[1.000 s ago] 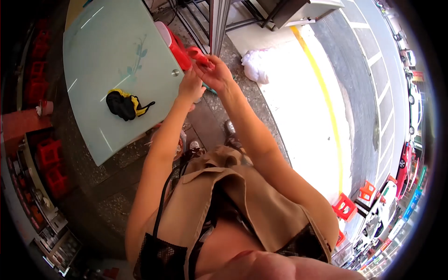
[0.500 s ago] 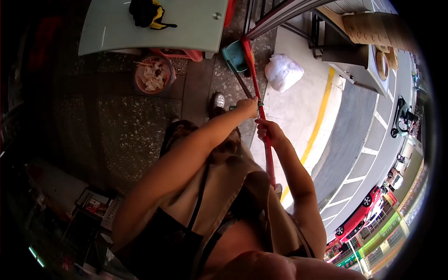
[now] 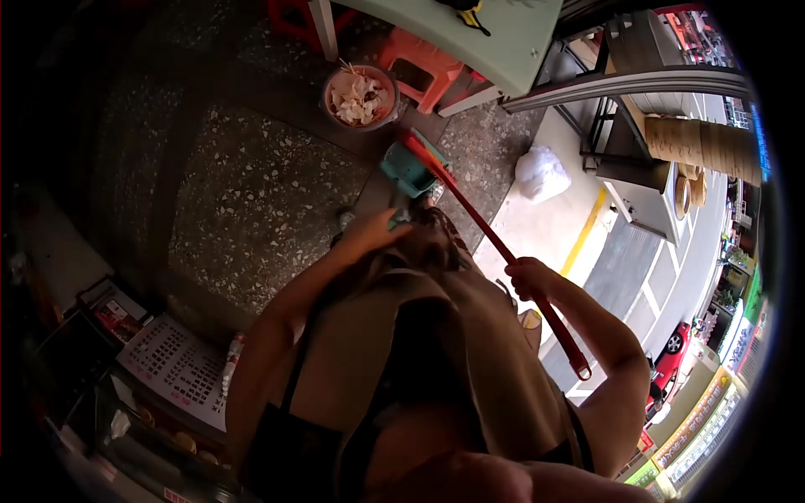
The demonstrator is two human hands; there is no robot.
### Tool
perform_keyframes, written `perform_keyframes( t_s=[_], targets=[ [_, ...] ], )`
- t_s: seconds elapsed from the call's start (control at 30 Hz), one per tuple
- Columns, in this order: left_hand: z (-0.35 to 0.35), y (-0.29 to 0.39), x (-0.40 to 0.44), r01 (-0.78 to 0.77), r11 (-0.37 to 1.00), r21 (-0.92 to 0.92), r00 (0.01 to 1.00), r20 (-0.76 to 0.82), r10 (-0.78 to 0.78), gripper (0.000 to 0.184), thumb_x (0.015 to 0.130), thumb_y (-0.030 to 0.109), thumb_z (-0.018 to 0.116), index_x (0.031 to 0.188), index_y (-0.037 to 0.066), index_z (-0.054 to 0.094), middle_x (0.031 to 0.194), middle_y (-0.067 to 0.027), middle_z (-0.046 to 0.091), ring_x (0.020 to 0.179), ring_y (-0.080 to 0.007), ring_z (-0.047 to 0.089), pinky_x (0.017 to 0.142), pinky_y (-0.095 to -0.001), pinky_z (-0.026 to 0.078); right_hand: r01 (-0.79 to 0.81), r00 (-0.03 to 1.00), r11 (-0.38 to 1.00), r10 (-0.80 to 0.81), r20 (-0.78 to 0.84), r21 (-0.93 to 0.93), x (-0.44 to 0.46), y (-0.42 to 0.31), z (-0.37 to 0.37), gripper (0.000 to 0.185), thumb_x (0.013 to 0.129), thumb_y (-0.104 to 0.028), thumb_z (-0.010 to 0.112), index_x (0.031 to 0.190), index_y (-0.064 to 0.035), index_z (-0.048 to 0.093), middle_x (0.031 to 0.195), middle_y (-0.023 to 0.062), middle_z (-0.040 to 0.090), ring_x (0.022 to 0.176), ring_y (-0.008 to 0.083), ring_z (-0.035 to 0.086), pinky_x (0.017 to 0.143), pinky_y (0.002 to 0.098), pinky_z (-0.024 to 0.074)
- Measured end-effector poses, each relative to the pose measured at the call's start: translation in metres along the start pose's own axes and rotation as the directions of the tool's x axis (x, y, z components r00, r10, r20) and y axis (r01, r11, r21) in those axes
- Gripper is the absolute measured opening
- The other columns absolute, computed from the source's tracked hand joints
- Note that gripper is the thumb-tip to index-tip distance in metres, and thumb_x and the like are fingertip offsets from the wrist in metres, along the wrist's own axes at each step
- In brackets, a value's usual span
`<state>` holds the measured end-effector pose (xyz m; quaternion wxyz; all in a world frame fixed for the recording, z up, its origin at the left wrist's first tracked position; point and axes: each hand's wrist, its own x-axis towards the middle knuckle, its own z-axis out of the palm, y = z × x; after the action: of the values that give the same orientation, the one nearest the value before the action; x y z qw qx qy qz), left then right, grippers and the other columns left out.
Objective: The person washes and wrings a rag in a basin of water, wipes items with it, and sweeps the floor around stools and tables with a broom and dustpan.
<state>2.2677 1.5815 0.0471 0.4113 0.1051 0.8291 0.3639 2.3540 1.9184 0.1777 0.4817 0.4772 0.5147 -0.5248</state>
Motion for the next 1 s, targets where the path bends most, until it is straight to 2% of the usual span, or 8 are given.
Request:
perform_keyframes(
  t_s=[0.23, 0.33, 0.5, 0.6, 0.73, 0.77, 0.8, 1.0],
  targets=[
    [-0.014, -0.138, -0.149, 0.285, 0.885, -0.368, 0.804, -0.411, -0.429, 0.047, 0.086, 0.042, 0.046, 0.113, 0.005, 0.055, 0.084, -0.0184, 0.062, 0.078, -0.0345, 0.059, 0.067, -0.0436, 0.045, 0.316, 0.944, 0.786, -0.316, 0.094, -0.532, 0.034, -0.045, 0.126, 0.032, 0.079, -0.023, 0.061, 0.098, 0.0024, 0.060, 0.072, 0.0081, 0.060, 0.060, 0.0165, 0.056, 0.055, 0.0284, 0.0469],
    [-0.036, -0.175, -0.188, 0.288, 0.552, -0.782, 0.712, -0.211, -0.670, 0.037, 0.085, 0.033, 0.050, 0.105, 0.003, 0.057, 0.068, -0.0131, 0.058, 0.068, -0.0270, 0.059, 0.061, -0.0389, 0.046, 0.317, 0.948, 0.821, -0.258, 0.188, -0.474, 0.045, -0.083, 0.176, 0.032, 0.080, -0.019, 0.063, 0.104, 0.0009, 0.061, 0.091, 0.0078, 0.062, 0.084, 0.0131, 0.056, 0.075, 0.0263, 0.0452],
    [-0.036, -0.296, -0.201, -0.129, -0.420, -0.898, 0.911, 0.060, -0.407, 0.028, 0.079, 0.019, 0.057, 0.100, 0.001, 0.055, 0.066, -0.0093, 0.058, 0.065, -0.0218, 0.057, 0.056, -0.0316, 0.047, 0.430, 0.896, 0.793, -0.318, 0.309, -0.431, 0.078, -0.157, 0.236, 0.025, 0.079, -0.020, 0.062, 0.090, 0.0010, 0.058, 0.068, 0.0071, 0.056, 0.051, 0.0134, 0.049, 0.047, 0.0247, 0.0404],
    [-0.091, -0.282, -0.204, -0.240, -0.437, -0.867, 0.779, 0.096, -0.619, 0.033, 0.075, 0.016, 0.058, 0.101, -0.003, 0.054, 0.076, -0.0108, 0.062, 0.065, -0.0220, 0.057, 0.057, -0.0320, 0.049, 0.396, 0.892, 0.848, -0.264, 0.367, -0.353, 0.086, -0.219, 0.272, 0.017, 0.081, -0.016, 0.058, 0.088, -0.0002, 0.054, 0.064, 0.0067, 0.052, 0.045, 0.0112, 0.044, 0.042, 0.0235, 0.0348],
    [-0.143, -0.359, -0.187, 0.006, -0.549, -0.836, 0.961, 0.158, -0.229, 0.043, 0.066, 0.006, 0.054, 0.107, -0.008, 0.052, 0.080, -0.0096, 0.061, 0.064, -0.0199, 0.056, 0.060, -0.0298, 0.050, 0.453, 0.884, 0.763, -0.315, 0.347, -0.461, 0.141, -0.315, 0.298, 0.025, 0.079, -0.018, 0.059, 0.092, 0.0023, 0.053, 0.067, 0.0086, 0.054, 0.049, 0.0136, 0.049, 0.043, 0.0259, 0.0390],
    [-0.177, -0.320, -0.175, -0.060, -0.417, -0.907, 0.806, 0.203, -0.557, 0.035, 0.065, 0.005, 0.053, 0.097, -0.006, 0.056, 0.067, -0.0058, 0.055, 0.059, -0.0179, 0.052, 0.054, -0.0277, 0.046, 0.514, 0.857, 0.637, -0.412, 0.309, -0.575, 0.170, -0.326, 0.290, 0.026, 0.078, -0.020, 0.059, 0.092, 0.0016, 0.053, 0.068, 0.0074, 0.054, 0.054, 0.0133, 0.051, 0.048, 0.0264, 0.0410],
    [-0.197, -0.318, -0.165, -0.042, -0.421, -0.906, 0.794, 0.225, -0.564, 0.035, 0.065, 0.005, 0.053, 0.097, -0.006, 0.056, 0.067, -0.0058, 0.055, 0.059, -0.0179, 0.052, 0.054, -0.0277, 0.046, 0.546, 0.813, 0.490, -0.506, 0.289, -0.679, 0.186, -0.341, 0.290, 0.027, 0.078, -0.022, 0.059, 0.091, 0.0010, 0.054, 0.068, 0.0061, 0.055, 0.058, 0.0129, 0.052, 0.053, 0.0269, 0.0431],
    [-0.346, -0.300, -0.104, 0.089, -0.139, -0.986, 0.517, 0.165, -0.840, 0.008, 0.077, 0.009, 0.053, 0.071, 0.005, 0.055, 0.057, -0.0007, 0.047, 0.042, -0.0127, 0.040, 0.041, -0.0250, 0.031, 0.311, 0.936, 0.616, -0.330, 0.121, -0.724, 0.139, -0.445, 0.309, 0.030, 0.075, -0.022, 0.061, 0.090, 0.0033, 0.054, 0.076, 0.0098, 0.059, 0.066, 0.0159, 0.055, 0.060, 0.0285, 0.0455]
  ],
)
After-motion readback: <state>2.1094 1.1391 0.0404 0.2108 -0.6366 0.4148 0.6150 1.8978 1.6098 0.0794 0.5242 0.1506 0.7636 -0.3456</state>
